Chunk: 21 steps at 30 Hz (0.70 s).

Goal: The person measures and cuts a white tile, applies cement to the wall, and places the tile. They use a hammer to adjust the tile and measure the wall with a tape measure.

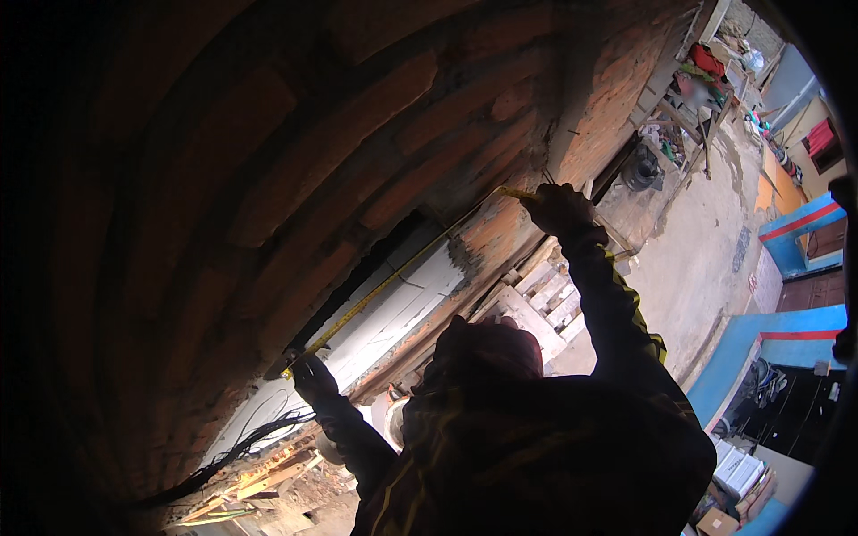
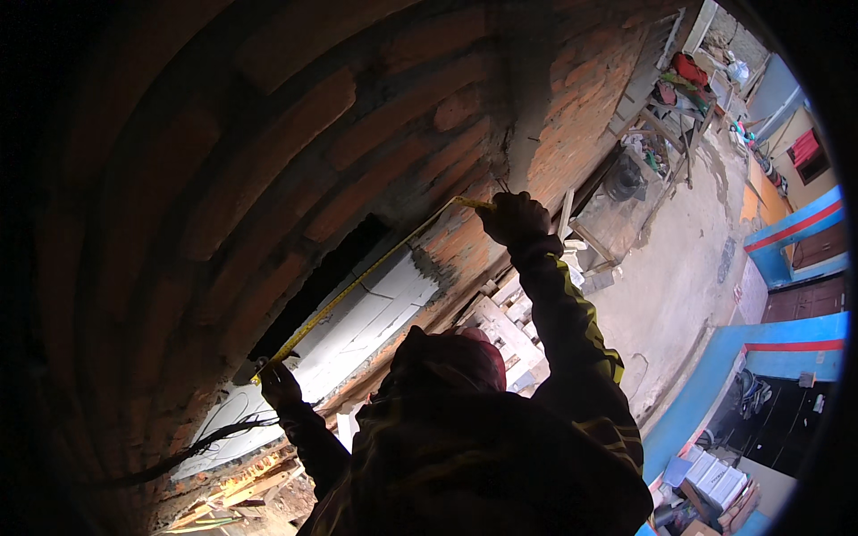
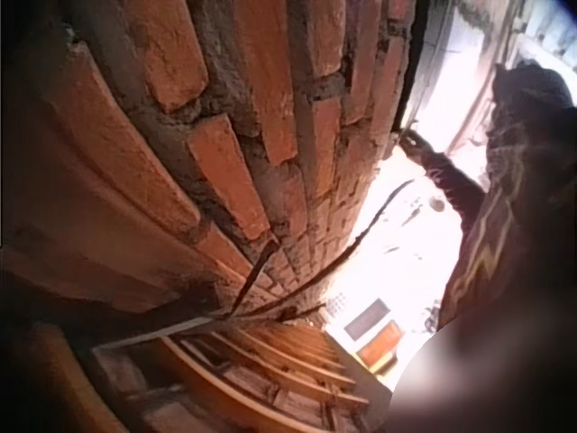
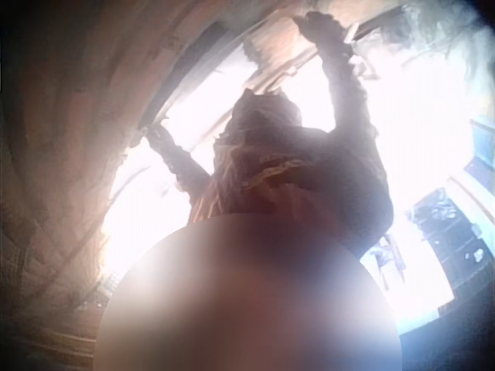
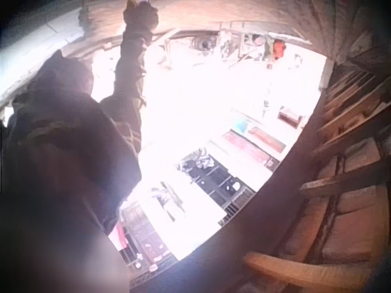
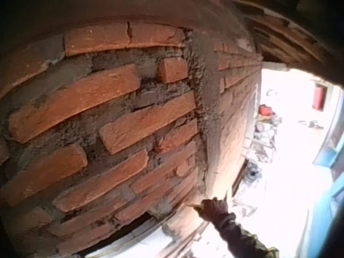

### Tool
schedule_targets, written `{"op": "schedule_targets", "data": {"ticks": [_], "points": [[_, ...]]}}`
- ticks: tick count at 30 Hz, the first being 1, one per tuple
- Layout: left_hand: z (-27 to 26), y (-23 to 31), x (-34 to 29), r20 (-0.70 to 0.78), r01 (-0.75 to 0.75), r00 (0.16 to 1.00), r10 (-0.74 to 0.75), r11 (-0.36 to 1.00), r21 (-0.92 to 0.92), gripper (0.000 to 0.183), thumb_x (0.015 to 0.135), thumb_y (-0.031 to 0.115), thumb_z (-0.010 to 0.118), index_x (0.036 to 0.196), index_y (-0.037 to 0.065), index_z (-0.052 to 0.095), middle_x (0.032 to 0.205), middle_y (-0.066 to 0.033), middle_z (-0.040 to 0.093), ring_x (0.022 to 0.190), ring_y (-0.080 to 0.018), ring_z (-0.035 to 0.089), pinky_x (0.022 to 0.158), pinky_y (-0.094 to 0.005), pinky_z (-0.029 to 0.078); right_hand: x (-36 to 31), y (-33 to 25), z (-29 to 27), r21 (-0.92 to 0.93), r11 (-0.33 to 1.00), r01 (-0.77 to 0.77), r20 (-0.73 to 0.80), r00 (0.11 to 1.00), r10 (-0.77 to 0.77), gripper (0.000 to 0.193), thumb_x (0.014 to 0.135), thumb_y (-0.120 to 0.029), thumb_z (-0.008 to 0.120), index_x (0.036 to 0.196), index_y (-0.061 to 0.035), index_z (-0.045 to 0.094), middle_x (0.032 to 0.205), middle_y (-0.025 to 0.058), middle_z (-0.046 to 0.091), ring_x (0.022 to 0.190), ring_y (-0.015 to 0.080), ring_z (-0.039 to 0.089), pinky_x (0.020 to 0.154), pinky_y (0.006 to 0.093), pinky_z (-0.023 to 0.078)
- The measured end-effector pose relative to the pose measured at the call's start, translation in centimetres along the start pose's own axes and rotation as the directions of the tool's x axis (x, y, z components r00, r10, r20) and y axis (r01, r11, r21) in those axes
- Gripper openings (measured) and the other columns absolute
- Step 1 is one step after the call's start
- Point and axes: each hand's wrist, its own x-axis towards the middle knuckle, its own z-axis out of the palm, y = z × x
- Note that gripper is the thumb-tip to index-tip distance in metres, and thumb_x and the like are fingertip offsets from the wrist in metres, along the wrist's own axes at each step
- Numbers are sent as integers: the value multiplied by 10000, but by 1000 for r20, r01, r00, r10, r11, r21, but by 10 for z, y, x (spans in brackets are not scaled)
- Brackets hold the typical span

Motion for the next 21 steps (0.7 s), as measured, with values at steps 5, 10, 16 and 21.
{"op": "schedule_targets", "data": {"ticks": [5, 10, 16, 21], "points": [[-2, -3, -1, 55, 18, 998, -19, 1000, 23, 424, 1025, 350, 557, 1196, -10, 703, 1194, -265, 697, 1110, -422, 675, 963, -448, 533, -3, -1, -5, 63, 998, -11, -13, 1000, 12, 440, 908, -552, 661, 1022, -134, 739, 996, 213, 704, 924, 406, 715, 810, 516, 579], [-1, -18, 2, 21, -172, 985, 171, 984, 53, 357, 1025, 292, 575, 1132, -16, 718, 1107, -266, 720, 1034, -430, 700, 896, -465, 563, -2, 0, 4, 85, 995, -48, -14, 999, 49, 430, 910, -563, 660, 1033, -159, 745, 1037, 221, 690, 931, 423, 709, 806, 538, 568], [2, -33, 6, -33, -254, 965, 261, 956, 145, 300, 1019, 272, 613, 1088, 3, 730, 1051, -228, 739, 999, -389, 717, 872, -440, 579, -7, -1, -2, 108, 991, -74, 6, 997, 74, 433, 919, -567, 650, 1057, -166, 743, 1056, 225, 680, 924, 429, 707, 807, 543, 567], [-3, -15, 7, -136, -320, 937, 322, 947, 36, 275, 1012, 263, 643, 1036, 7, 740, 975, -202, 751, 911, -370, 735, 812, -433, 589, -5, 2, 4, 139, 987, -82, 12, 997, 81, 438, 907, -564, 662, 1018, -150, 751, 1030, 220, 694, 955, 418, 709, 813, 523, 576]]}}
